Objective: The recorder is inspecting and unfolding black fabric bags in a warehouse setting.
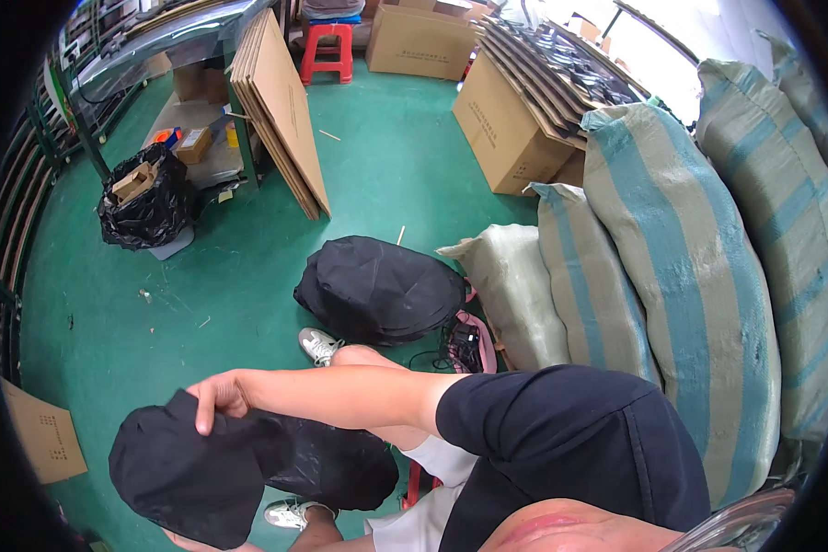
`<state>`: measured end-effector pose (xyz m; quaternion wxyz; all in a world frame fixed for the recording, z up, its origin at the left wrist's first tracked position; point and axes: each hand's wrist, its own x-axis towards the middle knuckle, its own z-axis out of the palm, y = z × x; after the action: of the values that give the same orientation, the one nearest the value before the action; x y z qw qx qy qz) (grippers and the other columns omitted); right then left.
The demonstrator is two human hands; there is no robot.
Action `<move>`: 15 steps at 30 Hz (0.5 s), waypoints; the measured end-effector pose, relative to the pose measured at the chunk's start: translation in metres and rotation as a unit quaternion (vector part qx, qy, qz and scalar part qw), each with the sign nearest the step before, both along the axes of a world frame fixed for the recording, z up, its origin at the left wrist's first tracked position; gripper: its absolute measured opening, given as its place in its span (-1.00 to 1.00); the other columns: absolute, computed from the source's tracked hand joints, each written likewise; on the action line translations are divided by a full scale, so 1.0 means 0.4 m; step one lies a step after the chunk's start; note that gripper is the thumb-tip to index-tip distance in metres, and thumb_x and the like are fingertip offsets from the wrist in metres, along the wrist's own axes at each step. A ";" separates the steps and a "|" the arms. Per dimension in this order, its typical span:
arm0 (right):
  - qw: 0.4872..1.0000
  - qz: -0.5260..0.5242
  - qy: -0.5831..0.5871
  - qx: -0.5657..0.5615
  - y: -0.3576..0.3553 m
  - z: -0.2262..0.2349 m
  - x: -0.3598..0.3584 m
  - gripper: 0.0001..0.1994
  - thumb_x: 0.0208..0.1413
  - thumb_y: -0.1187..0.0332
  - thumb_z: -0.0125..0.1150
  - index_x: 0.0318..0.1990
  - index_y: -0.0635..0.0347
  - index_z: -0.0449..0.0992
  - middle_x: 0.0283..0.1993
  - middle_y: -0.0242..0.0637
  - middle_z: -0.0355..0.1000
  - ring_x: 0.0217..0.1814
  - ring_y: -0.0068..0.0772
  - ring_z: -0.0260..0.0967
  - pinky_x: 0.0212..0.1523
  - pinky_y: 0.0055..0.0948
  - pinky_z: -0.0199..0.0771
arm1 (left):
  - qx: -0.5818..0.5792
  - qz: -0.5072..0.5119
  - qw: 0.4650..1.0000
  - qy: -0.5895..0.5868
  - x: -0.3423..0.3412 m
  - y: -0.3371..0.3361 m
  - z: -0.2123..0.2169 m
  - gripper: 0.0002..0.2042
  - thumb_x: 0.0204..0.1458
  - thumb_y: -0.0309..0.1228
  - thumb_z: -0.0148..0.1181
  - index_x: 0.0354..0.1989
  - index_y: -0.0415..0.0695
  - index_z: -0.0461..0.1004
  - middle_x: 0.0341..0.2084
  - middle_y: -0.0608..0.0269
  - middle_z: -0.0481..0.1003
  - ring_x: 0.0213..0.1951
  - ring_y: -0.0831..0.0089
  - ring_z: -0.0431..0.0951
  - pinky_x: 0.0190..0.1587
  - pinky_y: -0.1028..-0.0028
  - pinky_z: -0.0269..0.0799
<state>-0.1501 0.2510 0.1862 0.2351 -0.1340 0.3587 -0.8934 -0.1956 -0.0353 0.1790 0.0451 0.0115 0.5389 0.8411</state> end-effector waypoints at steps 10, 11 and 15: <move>0.950 -0.102 -0.033 -0.294 0.022 0.021 0.006 -0.54 -0.01 0.11 0.22 -0.08 0.33 0.49 -0.10 -0.07 0.51 -0.12 -0.16 0.50 0.00 -0.16 0.46 | -0.092 0.049 0.987 0.121 -0.023 -0.002 -0.058 -0.54 0.08 -0.32 -0.07 0.13 -0.31 0.32 0.01 -0.11 0.42 -0.11 0.05 0.49 -0.05 0.26 0.45; 0.964 -0.087 -0.120 -0.220 0.037 0.023 0.006 -0.55 -0.03 0.16 0.28 -0.09 0.38 0.49 -0.12 -0.06 0.52 -0.14 -0.17 0.50 -0.06 -0.17 0.49 | -0.102 0.055 0.984 0.133 -0.026 -0.003 -0.064 -0.55 0.08 -0.33 -0.07 0.13 -0.31 0.32 0.01 -0.11 0.42 -0.12 0.06 0.49 -0.05 0.26 0.45; 0.976 -0.081 -0.175 0.103 0.017 0.022 -0.010 -0.62 -0.10 0.42 0.29 -0.07 0.30 0.45 -0.16 -0.03 0.49 -0.22 -0.16 0.49 -0.14 -0.15 0.51 | -0.146 0.071 0.971 0.176 -0.044 -0.026 -0.085 -0.55 0.09 -0.33 -0.08 0.13 -0.31 0.32 0.00 -0.12 0.42 -0.12 0.06 0.50 -0.07 0.27 0.46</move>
<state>-0.1542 0.2577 0.1951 0.2334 0.0789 0.4116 -0.8774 -0.2132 -0.0458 0.1451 -0.1090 0.1147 0.6550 0.7389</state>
